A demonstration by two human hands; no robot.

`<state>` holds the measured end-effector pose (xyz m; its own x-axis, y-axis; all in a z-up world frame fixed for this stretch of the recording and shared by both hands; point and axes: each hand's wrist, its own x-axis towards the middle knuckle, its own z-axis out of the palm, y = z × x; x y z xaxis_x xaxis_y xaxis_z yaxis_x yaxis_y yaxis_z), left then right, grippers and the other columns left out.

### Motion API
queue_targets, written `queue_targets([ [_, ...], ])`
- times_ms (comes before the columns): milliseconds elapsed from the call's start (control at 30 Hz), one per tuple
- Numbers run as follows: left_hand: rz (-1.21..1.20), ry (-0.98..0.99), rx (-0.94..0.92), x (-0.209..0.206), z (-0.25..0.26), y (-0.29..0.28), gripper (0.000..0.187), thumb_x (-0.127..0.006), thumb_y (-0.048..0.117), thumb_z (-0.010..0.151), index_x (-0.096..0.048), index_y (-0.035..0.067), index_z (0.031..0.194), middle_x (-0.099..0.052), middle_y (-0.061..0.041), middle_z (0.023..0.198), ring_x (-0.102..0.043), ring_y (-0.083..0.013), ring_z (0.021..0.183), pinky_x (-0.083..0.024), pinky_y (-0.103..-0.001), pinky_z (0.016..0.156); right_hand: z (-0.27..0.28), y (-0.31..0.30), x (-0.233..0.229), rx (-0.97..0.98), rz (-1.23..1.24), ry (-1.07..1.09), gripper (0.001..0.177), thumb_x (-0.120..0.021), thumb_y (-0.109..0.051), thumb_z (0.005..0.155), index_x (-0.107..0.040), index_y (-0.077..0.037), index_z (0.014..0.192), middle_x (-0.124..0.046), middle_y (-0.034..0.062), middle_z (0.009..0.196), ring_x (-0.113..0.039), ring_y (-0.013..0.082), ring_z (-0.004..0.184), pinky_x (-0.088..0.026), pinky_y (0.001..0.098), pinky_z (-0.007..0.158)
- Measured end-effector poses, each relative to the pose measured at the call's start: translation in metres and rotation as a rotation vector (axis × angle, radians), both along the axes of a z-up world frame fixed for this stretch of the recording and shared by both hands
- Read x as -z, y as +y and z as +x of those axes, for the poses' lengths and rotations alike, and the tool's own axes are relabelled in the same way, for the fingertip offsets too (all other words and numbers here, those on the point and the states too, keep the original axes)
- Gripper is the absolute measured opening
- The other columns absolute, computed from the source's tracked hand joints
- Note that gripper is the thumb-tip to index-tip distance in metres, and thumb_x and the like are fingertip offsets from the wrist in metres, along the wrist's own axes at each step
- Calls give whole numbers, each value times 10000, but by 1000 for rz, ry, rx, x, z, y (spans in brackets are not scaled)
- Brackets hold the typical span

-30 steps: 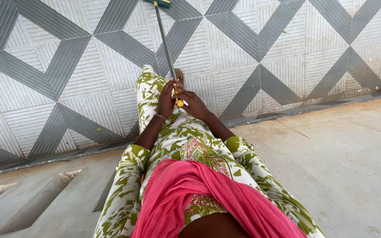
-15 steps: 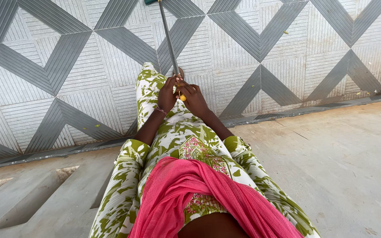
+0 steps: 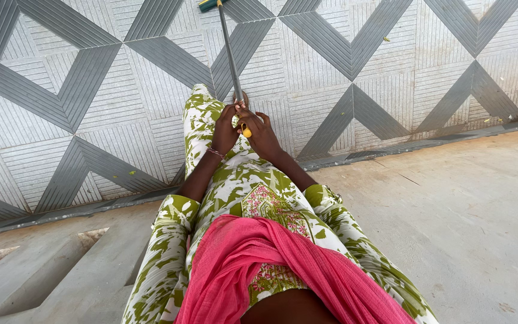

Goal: The person sweeps a tiled floor using a long-handled squeegee, pushing and pulling it across the surface.

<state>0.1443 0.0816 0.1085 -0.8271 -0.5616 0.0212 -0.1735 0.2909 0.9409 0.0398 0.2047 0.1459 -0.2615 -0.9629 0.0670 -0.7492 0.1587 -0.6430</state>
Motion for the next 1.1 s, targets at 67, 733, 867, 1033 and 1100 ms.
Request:
queue_targets([
  [67, 87, -1, -15, -10, 1, 1, 593, -674, -134, 787, -570, 24, 1349, -624, -160, 1303, -684, -356, 1181, -603, -399, 921, 0, 1, -16, 31, -105, -7, 286, -627, -9, 916, -553, -42, 1190, -584, 192, 1440, -568, 354, 1330, -352, 550, 1130],
  [733, 115, 83, 242, -29, -13, 6, 438, -711, -123, 802, -597, 17, 1201, -665, -145, 1240, -648, -331, 1270, -547, -364, 1018, 4, 4, -25, 284, -503, -228, 181, -636, 109, 884, -678, -53, 952, -651, 112, 883, -649, 285, 819, -515, 383, 777],
  [867, 167, 89, 296, -2, -22, -1, 403, -702, -106, 851, -570, 32, 1205, -656, -139, 1315, -662, -329, 1292, -574, -375, 1030, 0, 1, 10, 277, -454, -273, 181, -624, 115, 823, -681, -43, 891, -633, 110, 818, -630, 274, 763, -500, 372, 724],
  [1033, 145, -55, 299, 0, -31, 0, 435, -684, -82, 856, -587, 48, 1259, -670, -135, 1307, -692, -328, 1201, -572, -390, 960, -3, -1, 13, 256, -383, -295, 184, -623, 124, 788, -688, -23, 877, -639, 101, 801, -604, 265, 751, -492, 374, 732],
  [1100, 130, -45, 276, -11, -32, 12, 457, -688, -75, 840, -582, 47, 1267, -660, -139, 1337, -666, -337, 1223, -561, -392, 967, -9, 12, -3, 317, -470, -324, 191, -641, 149, 839, -689, -30, 883, -611, 88, 789, -592, 252, 760, -485, 368, 769],
])
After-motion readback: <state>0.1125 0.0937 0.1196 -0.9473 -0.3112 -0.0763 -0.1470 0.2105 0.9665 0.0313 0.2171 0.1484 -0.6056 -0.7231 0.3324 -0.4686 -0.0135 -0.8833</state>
